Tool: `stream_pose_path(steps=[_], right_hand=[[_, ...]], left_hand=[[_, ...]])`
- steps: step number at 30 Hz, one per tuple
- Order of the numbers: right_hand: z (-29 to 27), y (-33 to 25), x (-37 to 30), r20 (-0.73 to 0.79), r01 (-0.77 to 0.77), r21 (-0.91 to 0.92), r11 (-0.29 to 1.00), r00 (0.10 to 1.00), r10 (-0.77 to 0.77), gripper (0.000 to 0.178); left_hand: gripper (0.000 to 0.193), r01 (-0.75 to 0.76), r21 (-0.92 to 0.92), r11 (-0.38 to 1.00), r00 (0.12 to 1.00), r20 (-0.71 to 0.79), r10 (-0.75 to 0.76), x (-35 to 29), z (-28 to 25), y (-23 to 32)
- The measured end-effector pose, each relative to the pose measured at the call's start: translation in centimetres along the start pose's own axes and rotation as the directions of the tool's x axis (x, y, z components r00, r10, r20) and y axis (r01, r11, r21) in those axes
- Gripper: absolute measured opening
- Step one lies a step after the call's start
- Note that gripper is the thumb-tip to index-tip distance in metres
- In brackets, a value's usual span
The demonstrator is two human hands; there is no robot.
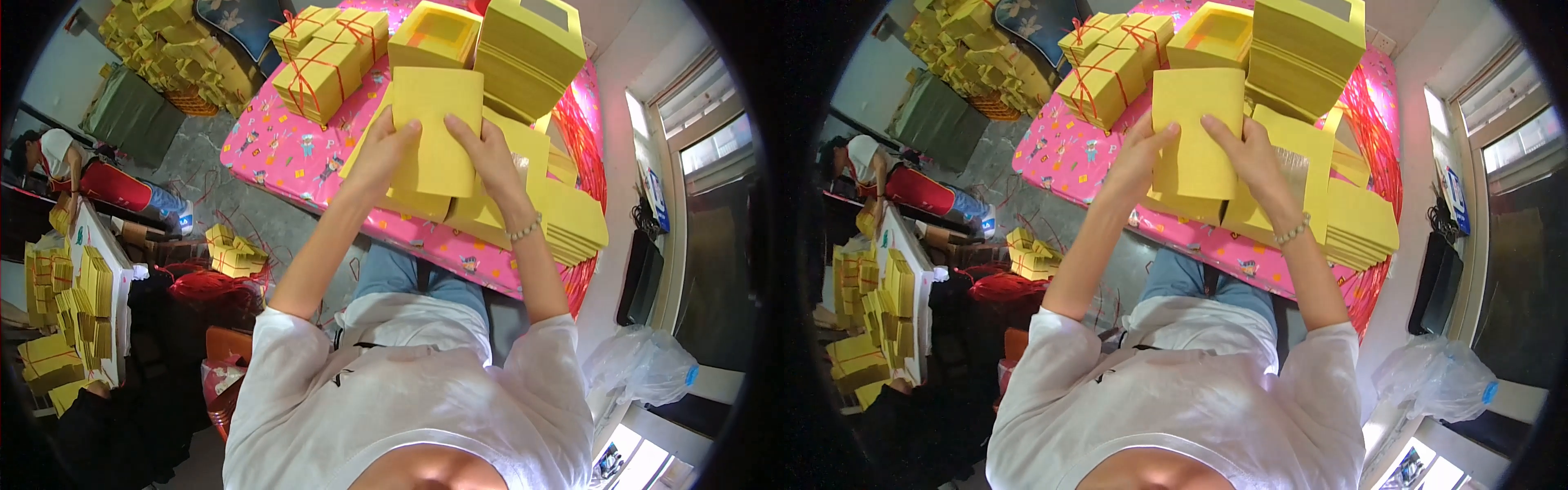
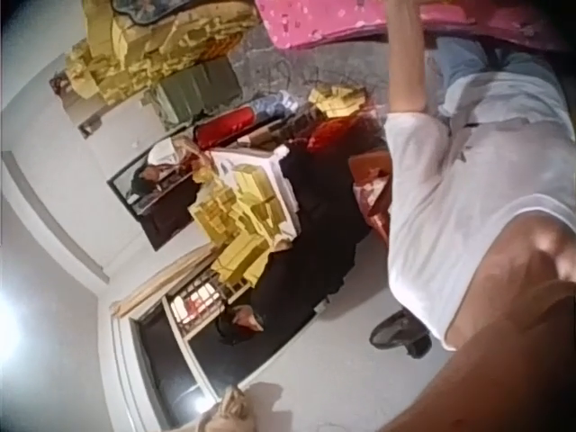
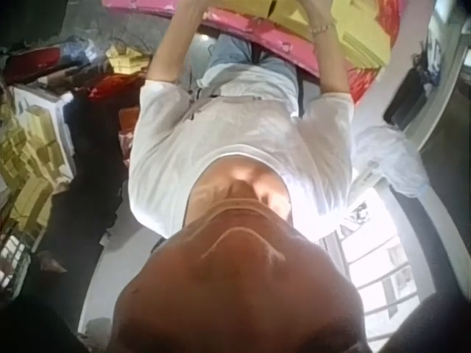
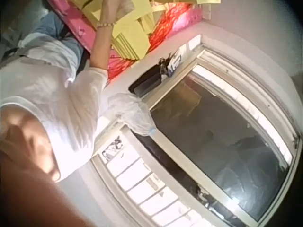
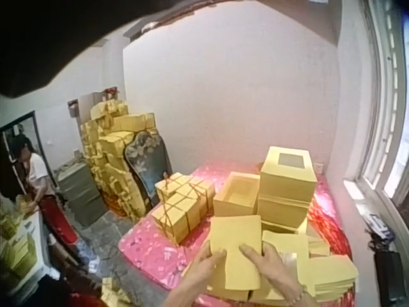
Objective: Folding and stacking joss paper sheets at a table.
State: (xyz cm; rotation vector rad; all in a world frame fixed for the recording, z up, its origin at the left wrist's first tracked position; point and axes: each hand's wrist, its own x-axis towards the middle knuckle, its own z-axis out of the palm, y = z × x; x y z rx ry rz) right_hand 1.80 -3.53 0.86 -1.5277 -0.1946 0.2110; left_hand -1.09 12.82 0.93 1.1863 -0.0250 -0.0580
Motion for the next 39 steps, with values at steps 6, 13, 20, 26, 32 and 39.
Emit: stream_pose_path(steps=[6, 13, 20, 26, 32, 39], right_hand=[[0.3, 0.5, 1.3, 0.007, -0.064, 0.085, 0.994, 0.998, 0.063, 0.043], [0.2, 0.8, 1.4, 0.020, -0.056, 0.133, 0.990, 0.998, 0.054, 0.038], [0.2, 0.0, -0.2, 0.027, 0.086, 0.033, 0.996, 0.996, -0.086, 0.034], [-0.2, 0.2, 0.1, -0.005, 0.132, 0.042, 0.990, 0.991, -0.132, 0.032], [-0.6, -0.3, 0.5, -0.081, 0.219, 0.034, 0.975, 0.973, -0.216, 0.025], [-1.8, -0.4, 0.8, -0.026, 0.167, -0.107, 0.980, 0.985, -0.171, 0.024]], left_hand=[[0.031, 0.120, -0.055, 0.991, 0.992, -0.040, -0.123, 1.8, -0.8, -0.6], [0.032, 0.143, -0.023, 0.989, 0.988, -0.053, -0.144, 1.7, -0.6, -0.4], [0.037, -0.120, 0.039, 0.992, 0.992, -0.032, 0.121, -0.5, 0.3, -0.7], [0.039, -0.223, 0.043, 0.974, 0.973, -0.043, 0.225, -1.0, 0.1, -1.8], [0.040, -0.196, 0.068, 0.978, 0.979, -0.052, 0.199, -1.8, 0.0, -1.7], [0.041, -0.169, 0.088, 0.982, 0.984, -0.039, 0.173, -2.4, -0.1, -1.7]])
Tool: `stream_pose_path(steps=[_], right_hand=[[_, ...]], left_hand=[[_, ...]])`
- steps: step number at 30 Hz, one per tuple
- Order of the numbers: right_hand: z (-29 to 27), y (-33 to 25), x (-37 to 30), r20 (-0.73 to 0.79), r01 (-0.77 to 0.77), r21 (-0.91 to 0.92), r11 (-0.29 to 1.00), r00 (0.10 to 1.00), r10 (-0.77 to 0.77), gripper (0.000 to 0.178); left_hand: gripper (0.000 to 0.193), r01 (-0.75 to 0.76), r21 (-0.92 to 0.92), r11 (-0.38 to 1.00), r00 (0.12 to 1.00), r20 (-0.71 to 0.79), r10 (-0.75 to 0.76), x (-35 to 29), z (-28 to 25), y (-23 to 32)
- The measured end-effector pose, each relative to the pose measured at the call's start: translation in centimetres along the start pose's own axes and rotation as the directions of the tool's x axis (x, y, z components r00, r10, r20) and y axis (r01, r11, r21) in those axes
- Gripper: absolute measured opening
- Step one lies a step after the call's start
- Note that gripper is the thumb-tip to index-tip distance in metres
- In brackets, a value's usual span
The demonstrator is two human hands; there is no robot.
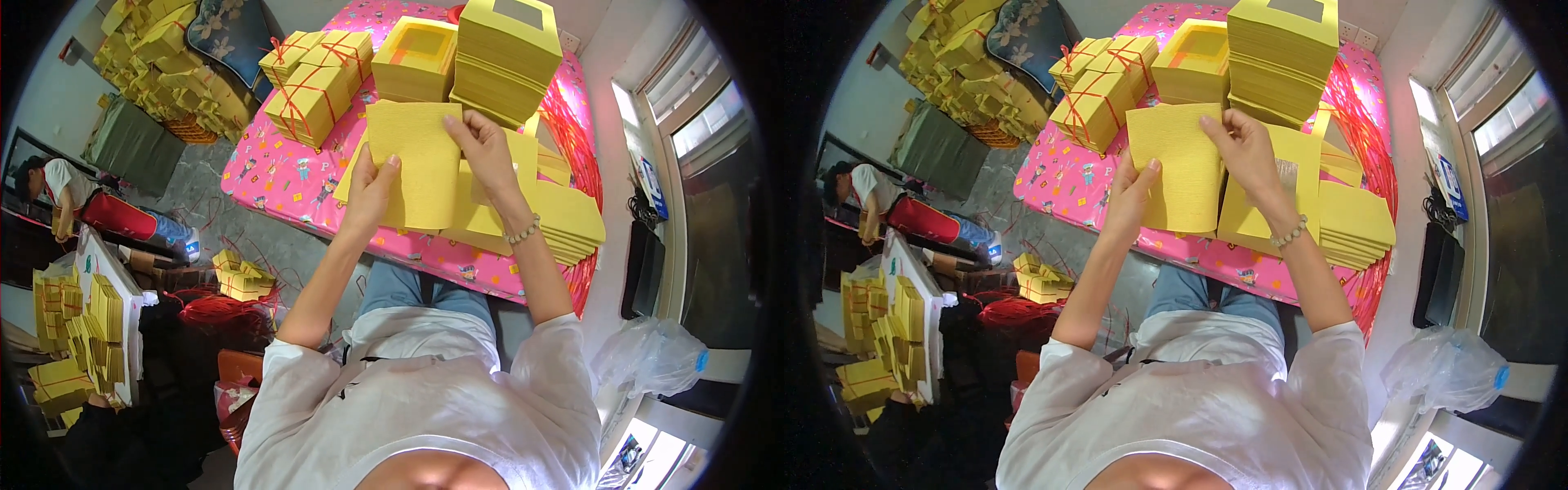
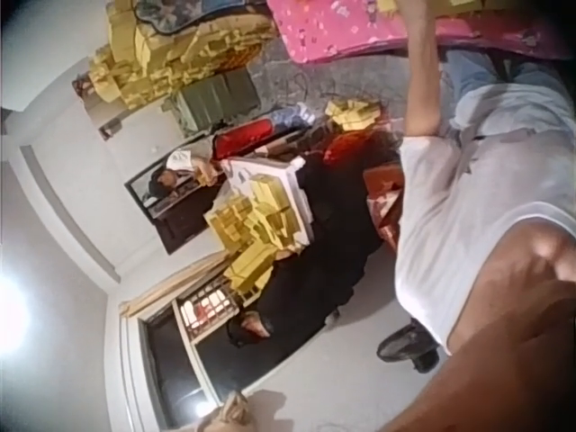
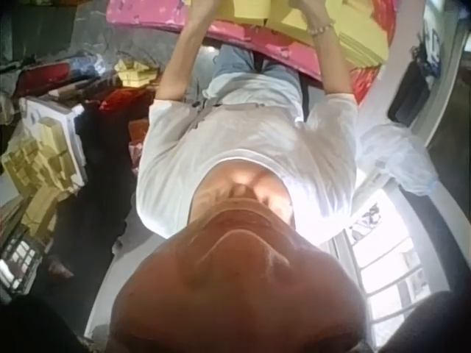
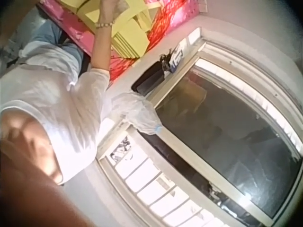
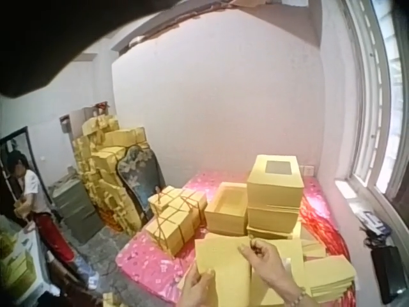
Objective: Folding and stacking joss paper sheets at a table.
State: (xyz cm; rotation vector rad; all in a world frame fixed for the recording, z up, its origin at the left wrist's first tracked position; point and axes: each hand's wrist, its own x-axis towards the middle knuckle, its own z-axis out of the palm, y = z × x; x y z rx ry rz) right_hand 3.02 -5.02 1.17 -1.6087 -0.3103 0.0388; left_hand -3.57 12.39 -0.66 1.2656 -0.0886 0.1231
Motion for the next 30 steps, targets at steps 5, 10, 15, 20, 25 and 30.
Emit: stream_pose_path(steps=[5, 10, 15, 20, 25, 30], right_hand=[[0.1, -0.2, 0.2, -0.049, -0.010, 0.096, 0.995, 0.999, 0.015, 0.025], [0.2, -0.8, -1.6, 0.098, -0.145, -0.079, 0.986, 0.983, 0.153, 0.029], [0.3, 0.3, -1.9, 0.131, -0.156, -0.139, 0.978, 0.976, 0.174, 0.029], [1.3, -0.2, -2.9, 0.180, -0.194, -0.174, 0.965, 0.957, 0.225, 0.035], [1.7, 0.0, -2.7, 0.184, -0.171, -0.241, 0.955, 0.959, 0.218, 0.036], [2.2, 1.0, -2.5, 0.281, -0.164, -0.285, 0.944, 0.928, 0.246, 0.034]], left_hand=[[0.041, 0.034, 0.031, 0.999, 0.999, -0.011, -0.033, -0.1, -0.2, 0.1], [0.041, 0.047, 0.016, 0.999, 0.998, -0.033, -0.046, 0.2, -1.3, 0.5], [0.038, 0.112, 0.031, 0.993, 0.993, -0.038, -0.111, 0.3, -1.5, 0.2], [0.037, 0.089, 0.030, 0.996, 0.992, -0.090, -0.086, 0.4, -2.4, 0.4], [0.035, 0.081, 0.071, 0.994, 0.990, -0.122, -0.072, 0.4, -2.7, 0.6], [0.032, 0.050, -0.015, 0.999, 0.978, -0.200, -0.052, 0.4, -3.3, 1.0]])
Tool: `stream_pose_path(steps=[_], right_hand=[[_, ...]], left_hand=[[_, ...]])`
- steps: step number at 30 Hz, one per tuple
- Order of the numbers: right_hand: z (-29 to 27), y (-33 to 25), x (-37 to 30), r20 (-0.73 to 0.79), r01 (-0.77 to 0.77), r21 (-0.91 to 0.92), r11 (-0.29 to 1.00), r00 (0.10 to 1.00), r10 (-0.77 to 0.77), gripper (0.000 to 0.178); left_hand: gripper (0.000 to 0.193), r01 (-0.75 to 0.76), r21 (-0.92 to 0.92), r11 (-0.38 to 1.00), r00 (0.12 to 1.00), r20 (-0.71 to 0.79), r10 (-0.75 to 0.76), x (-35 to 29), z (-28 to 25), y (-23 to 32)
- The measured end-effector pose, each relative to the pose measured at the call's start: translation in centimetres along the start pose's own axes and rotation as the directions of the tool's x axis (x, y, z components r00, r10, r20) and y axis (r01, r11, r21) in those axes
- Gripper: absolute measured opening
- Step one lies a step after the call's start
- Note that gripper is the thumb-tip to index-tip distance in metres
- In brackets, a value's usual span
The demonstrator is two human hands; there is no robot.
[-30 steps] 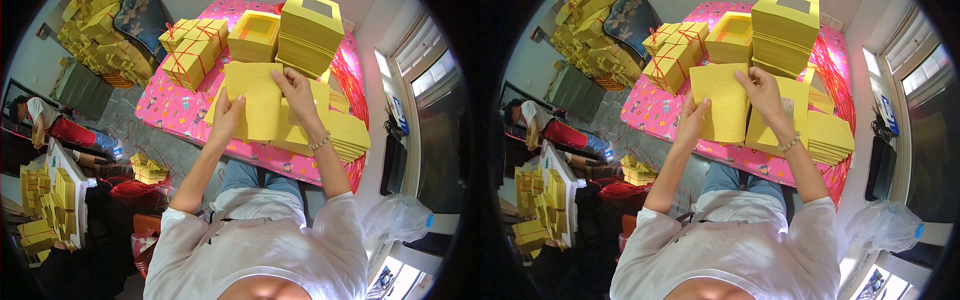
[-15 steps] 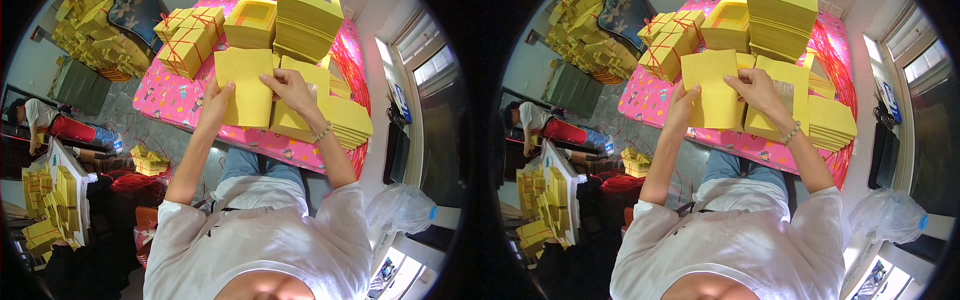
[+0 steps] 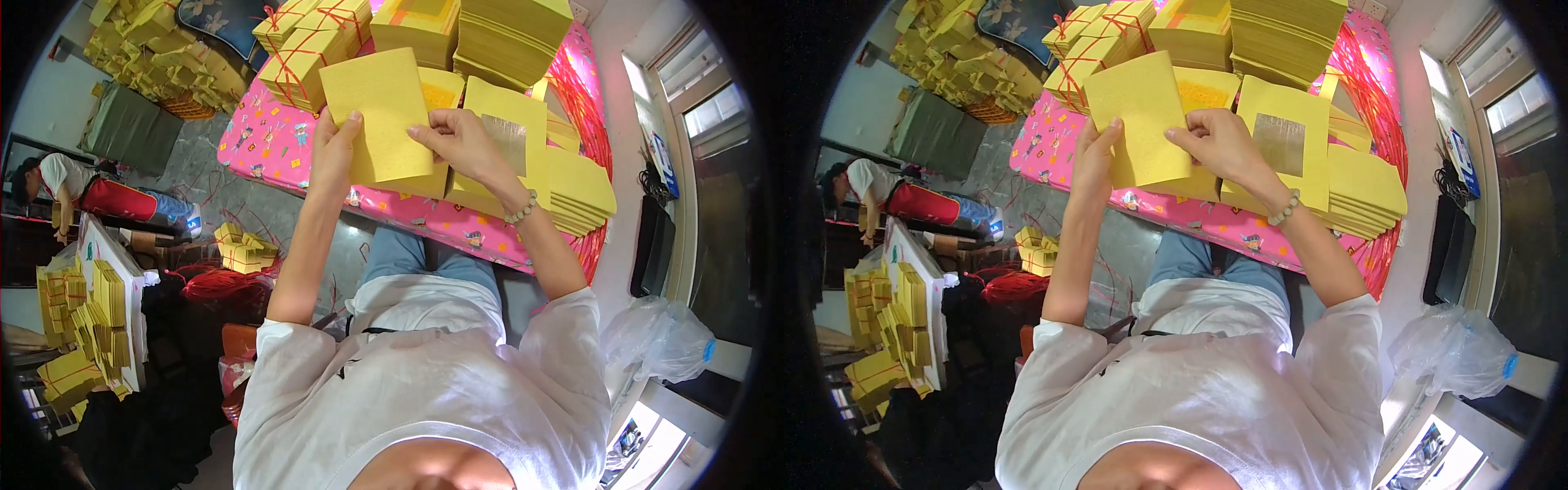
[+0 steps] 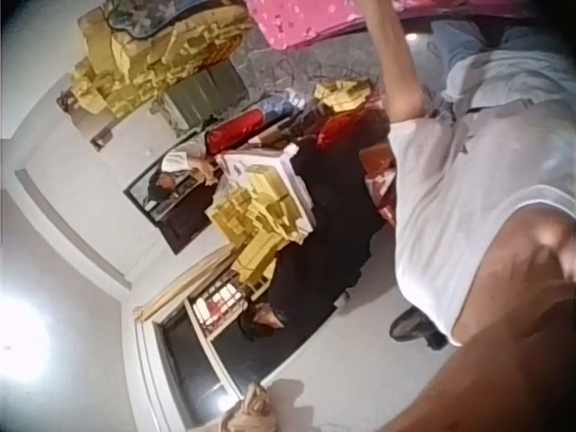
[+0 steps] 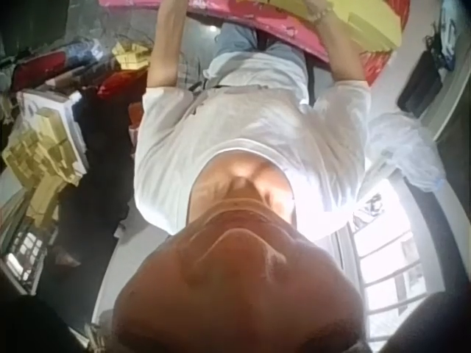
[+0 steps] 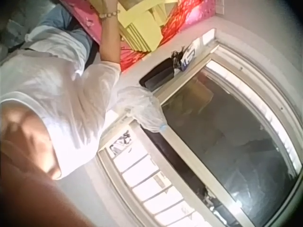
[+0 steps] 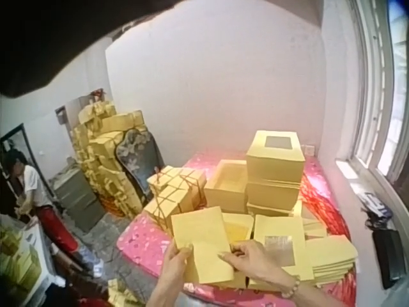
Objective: Folding and stacking joss paper sheets at a table.
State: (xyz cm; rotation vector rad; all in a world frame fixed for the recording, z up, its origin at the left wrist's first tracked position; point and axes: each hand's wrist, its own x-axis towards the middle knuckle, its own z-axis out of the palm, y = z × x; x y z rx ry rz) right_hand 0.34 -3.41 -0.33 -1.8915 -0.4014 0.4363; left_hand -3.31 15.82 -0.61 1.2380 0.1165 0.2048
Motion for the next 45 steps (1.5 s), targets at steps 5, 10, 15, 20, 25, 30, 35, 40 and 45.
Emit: stream_pose_path(steps=[5, 10, 15, 20, 25, 30, 35, 40, 45], right_hand=[[1.4, -0.2, 0.6, -0.044, 0.132, 0.062, 0.989, 0.991, -0.129, 0.036], [2.1, -0.3, 0.7, -0.037, 0.155, -0.039, 0.987, 0.987, -0.156, 0.037], [1.9, 0.0, -1.1, -0.081, 0.264, -0.201, 0.943, 0.955, -0.285, 0.037], [2.8, 1.0, -3.0, 0.059, 0.420, -0.646, 0.638, 0.861, -0.506, 0.032], [3.3, 2.0, -3.1, 0.055, 0.410, -0.702, 0.582, 0.846, -0.530, 0.025], [2.5, 2.1, -2.8, 0.016, 0.357, -0.609, 0.709, 0.899, -0.438, 0.019], [2.2, 1.7, -2.3, -0.014, 0.283, -0.542, 0.791, 0.938, -0.346, 0.019], [1.6, 1.4, -2.2, -0.030, 0.223, -0.499, 0.838, 0.961, -0.274, 0.021], [1.6, 1.7, -1.9, -0.040, 0.200, -0.482, 0.853, 0.968, -0.249, 0.022]], left_hand=[[0.032, -0.020, -0.020, 1.000, 0.998, -0.056, 0.019, -0.1, -1.4, 0.3], [0.032, -0.017, -0.088, 0.996, 0.993, -0.121, 0.006, -0.7, -2.8, -0.4], [0.037, 0.040, -0.286, 0.957, 0.904, -0.398, -0.157, -0.1, -9.8, -1.5], [0.038, 0.009, -0.380, 0.925, 0.877, -0.442, -0.190, 0.1, -15.6, -6.6], [0.039, 0.094, -0.244, 0.965, 0.822, -0.528, -0.214, 0.6, -16.9, -10.6], [0.037, 0.147, 0.087, 0.985, 0.909, -0.405, -0.100, 0.3, -17.2, -11.8], [0.038, 0.188, 0.091, 0.978, 0.887, -0.442, -0.130, -0.4, -17.5, -11.6], [0.051, 0.283, 0.597, 0.751, 0.788, -0.591, 0.173, -1.9, -15.1, -10.0], [0.052, -0.101, 0.416, 0.904, 0.958, -0.204, 0.201, -1.8, -11.8, -5.8]])
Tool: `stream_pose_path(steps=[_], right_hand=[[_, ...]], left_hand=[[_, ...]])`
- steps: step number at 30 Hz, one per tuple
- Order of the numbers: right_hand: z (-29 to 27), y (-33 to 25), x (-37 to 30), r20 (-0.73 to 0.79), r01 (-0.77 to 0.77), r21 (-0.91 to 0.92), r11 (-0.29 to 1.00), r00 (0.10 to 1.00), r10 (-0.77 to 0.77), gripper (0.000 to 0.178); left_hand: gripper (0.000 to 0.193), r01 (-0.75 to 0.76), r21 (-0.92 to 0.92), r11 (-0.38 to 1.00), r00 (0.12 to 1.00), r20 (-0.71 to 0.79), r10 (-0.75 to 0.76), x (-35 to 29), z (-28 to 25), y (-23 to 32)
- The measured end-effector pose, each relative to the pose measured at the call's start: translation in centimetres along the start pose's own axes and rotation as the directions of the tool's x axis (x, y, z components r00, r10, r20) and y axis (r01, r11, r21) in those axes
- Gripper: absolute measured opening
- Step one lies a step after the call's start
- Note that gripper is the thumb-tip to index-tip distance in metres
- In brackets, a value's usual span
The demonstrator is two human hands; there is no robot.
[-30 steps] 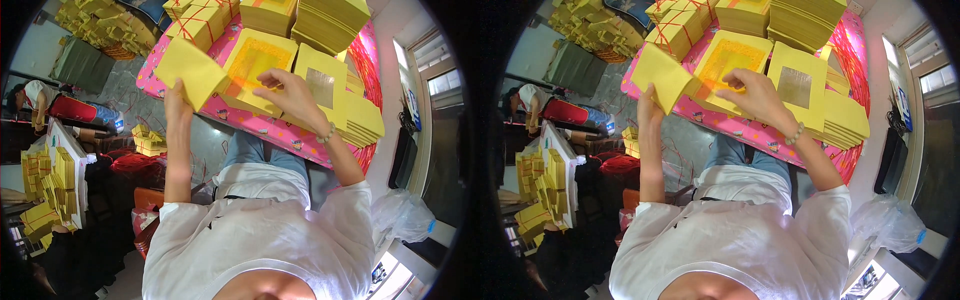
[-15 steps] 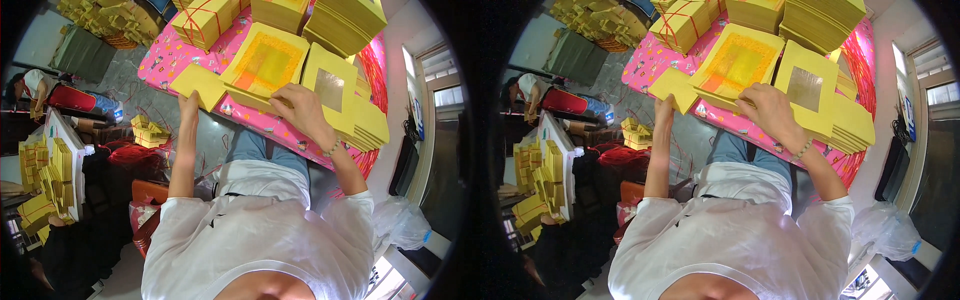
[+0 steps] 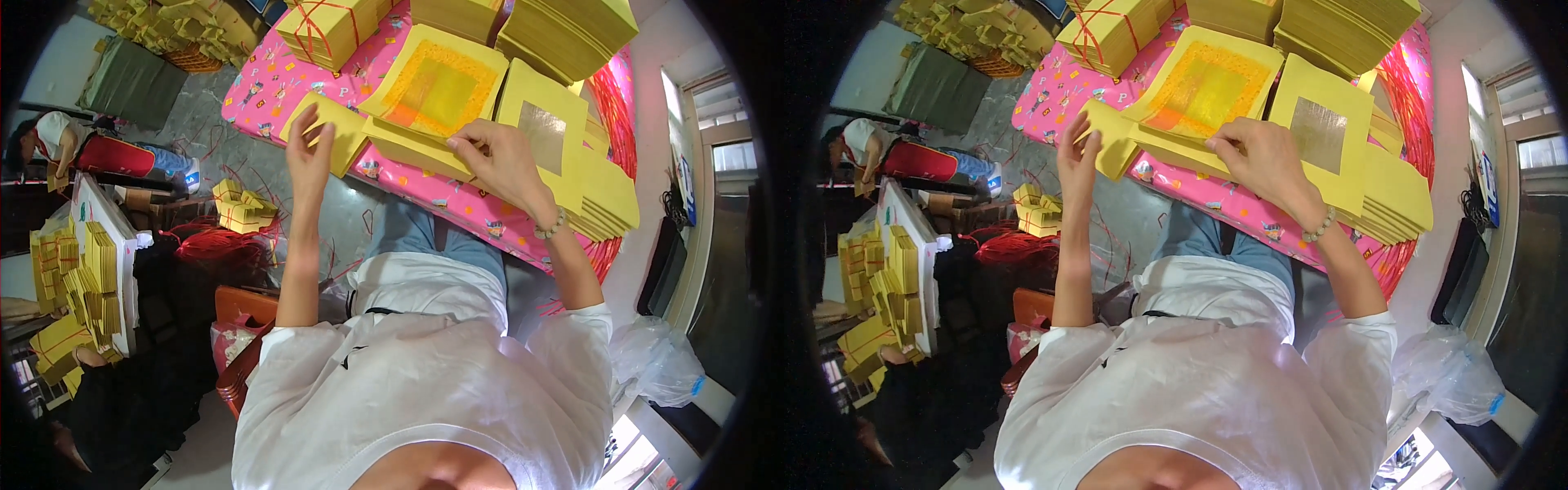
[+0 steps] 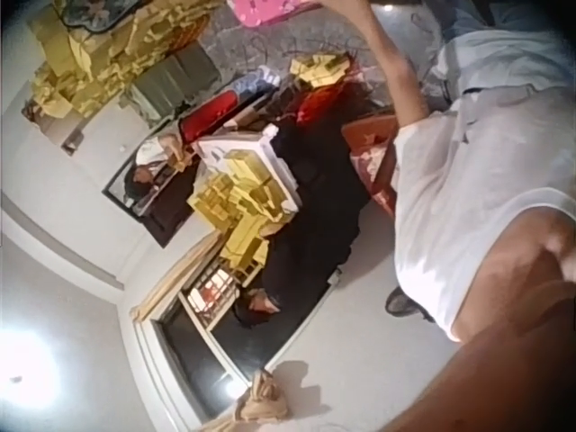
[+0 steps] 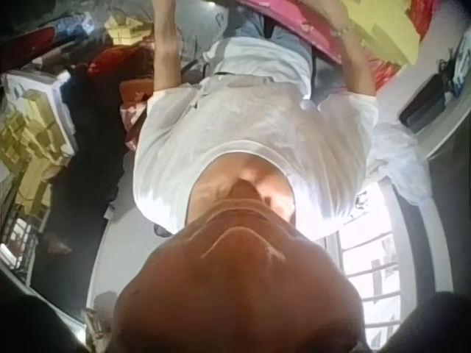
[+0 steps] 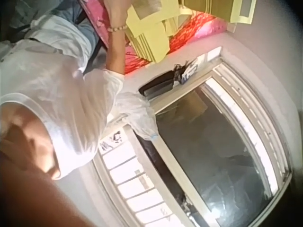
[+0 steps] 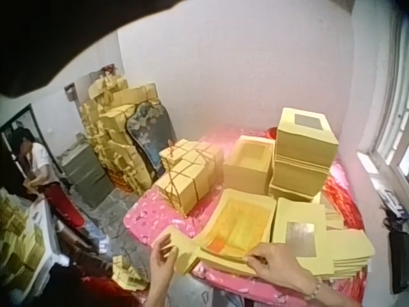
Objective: Folding and stacking joss paper sheets at a table.
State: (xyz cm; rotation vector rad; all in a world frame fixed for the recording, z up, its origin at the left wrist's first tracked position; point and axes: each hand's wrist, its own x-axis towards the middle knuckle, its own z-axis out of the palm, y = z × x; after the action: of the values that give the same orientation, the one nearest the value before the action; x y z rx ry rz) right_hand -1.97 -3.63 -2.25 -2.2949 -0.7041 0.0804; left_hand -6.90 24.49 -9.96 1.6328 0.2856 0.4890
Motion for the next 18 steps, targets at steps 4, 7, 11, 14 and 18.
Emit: stream_pose_path(steps=[4, 7, 11, 14, 18], right_hand=[[0.0, -0.1, 0.0, 0.007, 0.047, -0.052, 0.998, 0.999, -0.047, 0.021], [0.3, 0.0, -0.3, -0.001, 0.154, -0.109, 0.982, 0.988, -0.155, 0.019], [0.8, -0.5, -0.6, -0.010, 0.265, -0.245, 0.933, 0.961, -0.275, 0.024], [1.1, -0.4, -0.5, -0.017, 0.261, -0.316, 0.912, 0.960, -0.281, 0.027], [0.3, 0.0, 0.1, 0.028, 0.228, -0.237, 0.944, 0.973, -0.228, 0.027]], left_hand=[[0.050, -0.185, 0.004, 0.983, 0.973, 0.140, 0.183, -0.2, 2.4, 2.9], [0.038, -0.324, 0.152, 0.934, 0.919, 0.283, 0.273, 0.8, 3.1, 2.9], [0.022, -0.266, 0.065, 0.962, 0.920, 0.317, 0.233, 1.2, 3.6, 2.1], [0.018, -0.253, 0.047, 0.966, 0.926, 0.300, 0.228, 1.3, 3.8, 2.1], [0.020, -0.192, 0.037, 0.981, 0.918, 0.360, 0.166, 1.4, 3.5, 2.2]])
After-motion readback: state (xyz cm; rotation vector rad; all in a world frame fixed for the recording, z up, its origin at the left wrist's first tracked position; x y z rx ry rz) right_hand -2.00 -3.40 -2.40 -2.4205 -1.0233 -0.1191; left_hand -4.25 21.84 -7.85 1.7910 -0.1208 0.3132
